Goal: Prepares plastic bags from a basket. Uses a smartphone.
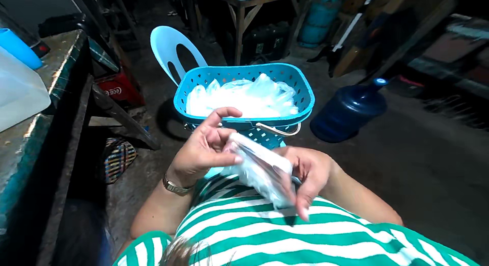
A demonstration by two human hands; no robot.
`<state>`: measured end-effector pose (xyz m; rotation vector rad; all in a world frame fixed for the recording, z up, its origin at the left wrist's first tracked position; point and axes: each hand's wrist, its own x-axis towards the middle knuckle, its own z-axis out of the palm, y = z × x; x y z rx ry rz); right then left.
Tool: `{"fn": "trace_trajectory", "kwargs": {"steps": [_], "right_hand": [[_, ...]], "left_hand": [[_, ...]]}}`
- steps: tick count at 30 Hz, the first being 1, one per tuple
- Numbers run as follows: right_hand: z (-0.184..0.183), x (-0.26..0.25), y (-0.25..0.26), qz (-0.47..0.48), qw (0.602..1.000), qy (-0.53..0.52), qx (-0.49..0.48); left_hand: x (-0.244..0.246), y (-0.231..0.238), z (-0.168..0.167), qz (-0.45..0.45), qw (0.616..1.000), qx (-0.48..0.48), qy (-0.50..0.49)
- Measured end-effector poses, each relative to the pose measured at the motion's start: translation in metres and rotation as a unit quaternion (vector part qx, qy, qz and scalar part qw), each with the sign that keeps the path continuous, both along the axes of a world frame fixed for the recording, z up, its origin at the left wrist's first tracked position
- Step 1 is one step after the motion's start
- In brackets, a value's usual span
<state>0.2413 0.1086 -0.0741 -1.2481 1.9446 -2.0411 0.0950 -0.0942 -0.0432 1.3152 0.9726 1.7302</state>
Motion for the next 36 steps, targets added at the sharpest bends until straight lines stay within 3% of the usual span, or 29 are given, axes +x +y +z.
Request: {"fn": "trace_trajectory", "kwargs": {"steps": [2,4,6,8,11,13,16,18,21,24,28,30,33,36], "right_hand": [[0.010,0.006,-0.004,-0.218,0.976,0.025,0.000],[0.019,0.004,-0.009,-0.376,0.924,0.038,-0.053],[0.024,0.000,-0.014,-0.453,0.882,0.069,-0.113],[0.028,-0.004,-0.009,-0.495,0.851,0.138,-0.108],[0.032,-0.005,0.000,-0.548,0.813,0.178,-0.086],[0.030,0.003,0.005,-0.564,0.815,0.134,-0.016],[0.017,0.017,0.013,-0.498,0.829,0.009,0.256],[0.004,0.019,0.014,-0.398,0.799,-0.091,0.441],[-0.016,0.019,0.011,-0.316,0.768,-0.177,0.528],[-0.023,0.023,0.012,-0.365,0.776,-0.121,0.500],[-0.021,0.019,0.012,-0.447,0.772,-0.046,0.449],[-0.021,0.015,0.011,-0.482,0.779,-0.006,0.400],[-0.019,0.011,0.006,-0.518,0.791,0.048,0.323],[-0.017,0.009,0.004,-0.536,0.798,0.095,0.257]], "left_hand": [[0.003,0.003,0.001,0.183,0.978,0.048,0.090],[0.001,0.006,0.002,0.295,0.937,0.089,0.165],[0.000,0.007,0.005,0.333,0.914,0.111,0.203],[-0.003,0.008,0.007,0.364,0.896,0.131,0.219],[-0.018,0.012,0.004,0.464,0.817,0.120,0.320],[-0.028,0.012,0.003,0.509,0.753,0.031,0.416],[-0.034,0.012,0.003,0.477,0.730,-0.137,0.469],[-0.035,0.011,0.002,0.478,0.719,-0.166,0.476],[-0.032,0.008,0.003,0.499,0.716,-0.143,0.466],[-0.024,0.008,0.006,0.495,0.747,-0.049,0.442],[-0.003,0.019,0.000,0.340,0.820,0.100,0.449],[0.006,0.029,-0.010,0.251,0.837,0.106,0.475],[0.013,0.041,-0.025,0.198,0.845,0.057,0.494],[0.015,0.045,-0.033,0.153,0.885,-0.004,0.439]]}}
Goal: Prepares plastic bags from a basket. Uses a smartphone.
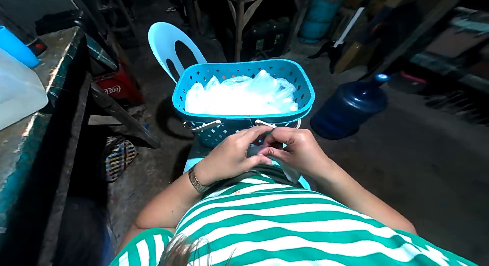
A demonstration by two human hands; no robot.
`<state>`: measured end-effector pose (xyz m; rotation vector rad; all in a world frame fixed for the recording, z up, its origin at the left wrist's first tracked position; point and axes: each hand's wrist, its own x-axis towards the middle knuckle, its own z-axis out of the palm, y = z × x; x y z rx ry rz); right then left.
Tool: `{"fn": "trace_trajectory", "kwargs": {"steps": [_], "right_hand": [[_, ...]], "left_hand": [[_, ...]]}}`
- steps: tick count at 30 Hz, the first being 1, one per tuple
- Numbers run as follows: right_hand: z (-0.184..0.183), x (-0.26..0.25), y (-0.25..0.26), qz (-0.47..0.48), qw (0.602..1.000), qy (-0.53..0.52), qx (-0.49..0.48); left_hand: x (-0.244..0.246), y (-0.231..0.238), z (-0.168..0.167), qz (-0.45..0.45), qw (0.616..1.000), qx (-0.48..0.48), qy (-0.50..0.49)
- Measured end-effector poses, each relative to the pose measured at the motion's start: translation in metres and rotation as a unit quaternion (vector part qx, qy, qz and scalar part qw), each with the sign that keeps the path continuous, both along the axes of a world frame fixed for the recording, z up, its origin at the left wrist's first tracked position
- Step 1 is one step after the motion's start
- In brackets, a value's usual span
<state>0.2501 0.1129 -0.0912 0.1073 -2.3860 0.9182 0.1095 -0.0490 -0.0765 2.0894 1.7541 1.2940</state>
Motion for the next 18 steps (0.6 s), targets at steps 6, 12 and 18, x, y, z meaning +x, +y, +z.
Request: {"fn": "trace_trajectory", "kwargs": {"steps": [6,12,18], "right_hand": [[0.009,0.004,0.009,-0.001,1.000,-0.016,-0.023],[0.013,0.003,0.009,-0.026,0.999,0.026,0.003],[0.018,-0.005,-0.006,-0.059,0.990,0.091,-0.090]], "left_hand": [[-0.007,-0.009,0.007,0.094,0.993,0.032,-0.061],[-0.010,-0.015,0.015,0.138,0.989,0.033,0.041],[0.007,-0.009,0.014,0.156,0.971,0.135,-0.121]]}}
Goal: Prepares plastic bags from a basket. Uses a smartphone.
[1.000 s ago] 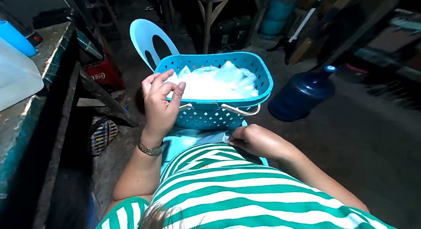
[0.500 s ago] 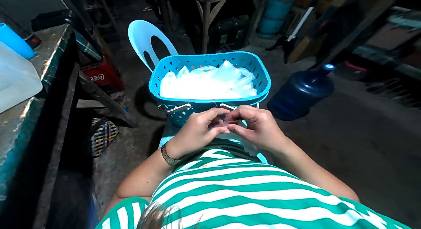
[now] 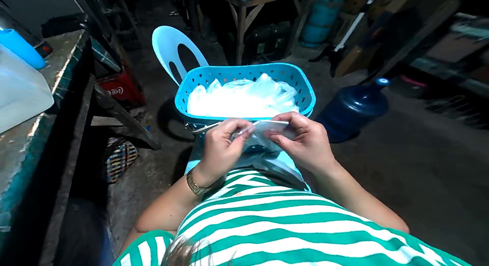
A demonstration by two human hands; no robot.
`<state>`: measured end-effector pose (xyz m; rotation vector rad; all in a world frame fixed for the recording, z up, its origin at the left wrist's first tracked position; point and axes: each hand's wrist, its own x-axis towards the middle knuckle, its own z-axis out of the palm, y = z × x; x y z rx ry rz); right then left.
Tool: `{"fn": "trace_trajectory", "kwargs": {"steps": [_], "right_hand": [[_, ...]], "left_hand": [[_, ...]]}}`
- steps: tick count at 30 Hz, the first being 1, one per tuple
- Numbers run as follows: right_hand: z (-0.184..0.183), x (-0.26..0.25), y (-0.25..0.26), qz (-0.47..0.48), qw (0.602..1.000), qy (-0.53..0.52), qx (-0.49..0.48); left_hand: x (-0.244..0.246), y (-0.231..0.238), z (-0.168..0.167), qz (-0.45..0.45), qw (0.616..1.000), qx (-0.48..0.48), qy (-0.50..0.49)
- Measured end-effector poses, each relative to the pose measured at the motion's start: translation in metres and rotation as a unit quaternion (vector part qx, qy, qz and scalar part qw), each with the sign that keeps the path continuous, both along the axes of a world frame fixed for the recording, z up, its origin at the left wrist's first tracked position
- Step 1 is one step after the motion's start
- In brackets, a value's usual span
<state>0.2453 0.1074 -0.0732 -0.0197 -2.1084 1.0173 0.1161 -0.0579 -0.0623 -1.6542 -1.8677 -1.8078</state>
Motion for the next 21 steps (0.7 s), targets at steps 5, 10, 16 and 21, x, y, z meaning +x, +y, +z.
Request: {"fn": "trace_trajectory", "kwargs": {"steps": [5,10,16,21], "right_hand": [[-0.001,-0.002,-0.001,-0.012,0.999,0.030,-0.006],[-0.002,-0.002,-0.007,0.031,0.999,0.015,-0.003],[-0.005,-0.002,-0.007,0.144,0.965,0.042,-0.215],[-0.007,0.003,-0.008,0.368,0.796,-0.042,-0.479]], "left_hand": [[0.001,-0.002,0.004,-0.049,0.997,0.001,-0.056],[0.005,-0.002,0.002,-0.123,0.962,0.053,-0.236],[0.006,-0.004,0.004,-0.250,0.901,-0.053,-0.350],[-0.011,-0.008,-0.004,-0.440,0.823,-0.060,-0.354]]}}
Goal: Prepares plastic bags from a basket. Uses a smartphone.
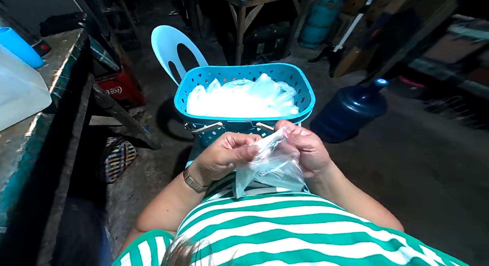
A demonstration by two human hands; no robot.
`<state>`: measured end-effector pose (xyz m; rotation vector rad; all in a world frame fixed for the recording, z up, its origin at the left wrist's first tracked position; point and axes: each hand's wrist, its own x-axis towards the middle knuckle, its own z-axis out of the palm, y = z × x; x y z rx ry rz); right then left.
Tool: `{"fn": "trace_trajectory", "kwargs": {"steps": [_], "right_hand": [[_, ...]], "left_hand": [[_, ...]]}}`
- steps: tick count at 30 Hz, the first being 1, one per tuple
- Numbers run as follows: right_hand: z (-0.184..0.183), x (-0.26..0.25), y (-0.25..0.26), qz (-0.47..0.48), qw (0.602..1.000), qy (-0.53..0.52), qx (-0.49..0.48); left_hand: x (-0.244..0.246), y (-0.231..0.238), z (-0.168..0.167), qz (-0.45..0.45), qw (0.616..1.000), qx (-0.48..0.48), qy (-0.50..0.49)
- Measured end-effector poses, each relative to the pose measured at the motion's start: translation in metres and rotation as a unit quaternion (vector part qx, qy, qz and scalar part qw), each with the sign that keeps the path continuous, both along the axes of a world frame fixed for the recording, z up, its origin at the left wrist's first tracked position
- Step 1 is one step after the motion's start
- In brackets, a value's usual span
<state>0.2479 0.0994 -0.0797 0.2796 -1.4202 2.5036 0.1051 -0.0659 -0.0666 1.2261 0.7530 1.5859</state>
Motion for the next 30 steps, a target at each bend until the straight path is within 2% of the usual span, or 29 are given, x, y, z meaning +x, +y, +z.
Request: {"fn": "trace_trajectory", "kwargs": {"steps": [2,4,6,7,9,11,12,14,16,18,20,21,22,23,25,26,28,30], "right_hand": [[-0.012,0.000,0.001,0.080,0.996,-0.004,0.039],[-0.021,-0.002,0.010,0.192,0.968,0.074,0.142],[-0.016,0.000,0.018,0.224,0.942,0.151,0.201],[-0.013,0.001,0.021,0.206,0.942,0.175,0.198],[-0.010,0.003,0.020,0.158,0.965,0.180,0.104],[-0.007,0.001,0.014,0.139,0.980,0.146,0.003],[-0.007,0.001,0.011,0.132,0.985,0.113,-0.012],[-0.009,-0.003,0.004,0.119,0.992,0.038,0.012],[-0.013,-0.005,0.000,0.143,0.986,0.021,0.079],[-0.016,-0.004,0.002,0.229,0.962,0.064,0.130],[-0.014,-0.004,0.009,0.341,0.918,0.130,0.157],[-0.011,-0.002,0.011,0.366,0.902,0.150,0.172],[-0.006,0.001,0.012,0.356,0.898,0.166,0.201],[0.000,0.004,0.014,0.304,0.901,0.180,0.251],[0.014,0.011,0.015,0.103,0.914,0.169,0.353],[0.021,0.012,0.013,-0.010,0.915,0.156,0.373],[0.032,0.008,0.008,-0.193,0.909,0.150,0.339],[0.040,0.000,0.008,-0.301,0.882,0.193,0.309]], "left_hand": [[-0.003,-0.002,0.000,-0.037,0.996,-0.018,-0.073],[-0.002,-0.004,0.001,-0.073,0.990,-0.038,-0.116],[-0.003,-0.006,0.001,-0.100,0.987,-0.043,-0.115],[-0.007,-0.007,-0.001,-0.108,0.988,-0.043,-0.102],[-0.013,-0.008,-0.003,-0.139,0.987,-0.049,-0.069],[-0.014,-0.007,-0.004,-0.184,0.982,-0.030,-0.037],[-0.012,-0.007,-0.004,-0.201,0.979,-0.004,-0.025],[-0.010,-0.009,-0.004,-0.201,0.979,0.030,-0.028],[-0.010,-0.010,-0.003,-0.203,0.977,0.023,-0.055],[-0.010,-0.013,-0.003,-0.208,0.975,-0.008,-0.078],[-0.009,-0.015,0.002,-0.161,0.986,-0.030,-0.021],[-0.007,-0.017,0.006,-0.108,0.993,-0.033,0.018],[-0.004,-0.018,0.011,-0.029,0.997,-0.029,0.058],[-0.003,-0.018,0.016,0.063,0.994,-0.014,0.092],[-0.002,-0.016,0.022,0.230,0.964,0.040,0.129],[-0.004,-0.016,0.024,0.291,0.943,0.072,0.142],[-0.006,-0.014,0.026,0.354,0.913,0.113,0.170],[-0.008,-0.012,0.027,0.385,0.890,0.128,0.207]]}}
